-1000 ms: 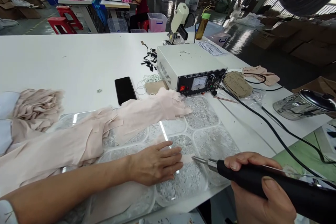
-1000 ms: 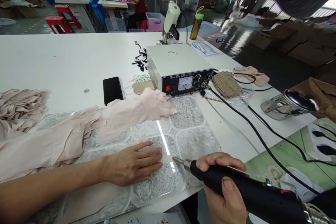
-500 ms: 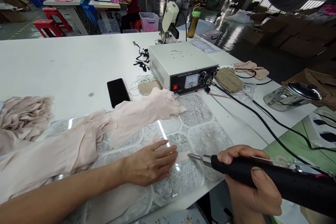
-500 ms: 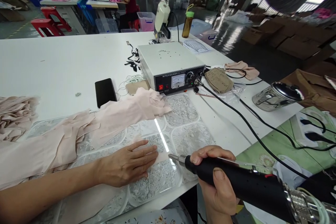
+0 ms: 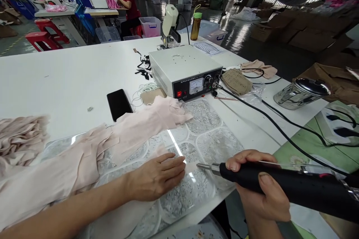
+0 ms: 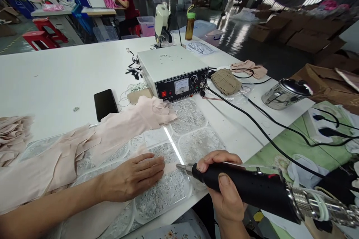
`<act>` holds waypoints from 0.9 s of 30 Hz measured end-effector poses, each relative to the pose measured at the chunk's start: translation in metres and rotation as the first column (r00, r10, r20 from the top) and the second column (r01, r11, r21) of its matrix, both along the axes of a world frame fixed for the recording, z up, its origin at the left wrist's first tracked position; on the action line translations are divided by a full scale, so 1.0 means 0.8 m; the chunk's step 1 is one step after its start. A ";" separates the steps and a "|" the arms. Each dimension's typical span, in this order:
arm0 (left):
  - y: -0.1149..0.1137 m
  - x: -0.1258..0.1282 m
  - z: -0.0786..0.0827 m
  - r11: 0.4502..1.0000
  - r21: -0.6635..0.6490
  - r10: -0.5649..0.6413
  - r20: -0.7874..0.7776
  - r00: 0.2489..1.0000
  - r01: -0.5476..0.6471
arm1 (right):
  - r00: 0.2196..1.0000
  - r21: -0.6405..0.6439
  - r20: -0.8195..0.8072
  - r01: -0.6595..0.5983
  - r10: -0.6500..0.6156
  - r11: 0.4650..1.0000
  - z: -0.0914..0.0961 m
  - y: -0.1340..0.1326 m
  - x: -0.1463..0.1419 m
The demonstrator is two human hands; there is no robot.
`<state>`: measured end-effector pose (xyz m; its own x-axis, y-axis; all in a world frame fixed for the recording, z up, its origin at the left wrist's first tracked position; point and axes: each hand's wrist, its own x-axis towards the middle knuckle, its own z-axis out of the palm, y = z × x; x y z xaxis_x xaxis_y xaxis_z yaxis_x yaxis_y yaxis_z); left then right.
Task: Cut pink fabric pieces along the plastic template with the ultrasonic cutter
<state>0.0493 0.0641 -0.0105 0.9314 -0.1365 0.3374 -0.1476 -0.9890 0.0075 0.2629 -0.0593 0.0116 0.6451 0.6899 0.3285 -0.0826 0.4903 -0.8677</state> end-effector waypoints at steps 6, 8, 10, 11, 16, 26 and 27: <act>-0.001 0.000 0.002 0.999 0.035 -0.006 -0.023 1.000 0.007 | 0.999 -0.001 -0.032 0.008 -0.008 1.000 -0.001 0.000 0.000; -0.002 -0.001 0.002 0.999 0.043 0.004 -0.034 0.999 -0.003 | 0.999 -0.008 -0.036 0.015 -0.016 1.000 -0.001 0.000 0.000; -0.003 -0.002 0.001 0.999 0.050 0.015 -0.038 0.999 -0.013 | 0.999 -0.015 -0.036 0.024 -0.024 1.000 -0.001 0.000 -0.001; -0.003 -0.003 0.000 0.998 0.055 0.016 -0.040 0.999 -0.014 | 0.999 -0.016 -0.034 0.027 -0.027 1.000 0.000 0.000 -0.001; -0.001 -0.006 -0.001 0.997 0.072 -0.006 -0.068 0.998 0.011 | 0.999 -0.001 -0.028 0.027 -0.027 1.000 0.001 0.001 -0.001; -0.003 -0.005 0.000 0.999 0.034 0.024 -0.084 0.996 -0.021 | 1.000 -0.030 -0.017 0.009 -0.009 0.999 -0.001 -0.001 0.003; -0.003 -0.005 0.001 0.999 0.034 0.028 -0.081 0.996 -0.025 | 1.000 -0.028 -0.014 0.010 -0.010 1.000 -0.002 -0.001 0.003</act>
<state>0.0454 0.0619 -0.0101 0.9591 -0.1210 0.2561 -0.1214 -0.9925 -0.0141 0.2653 -0.0599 0.0101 0.6565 0.6922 0.2998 -0.0900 0.4665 -0.8799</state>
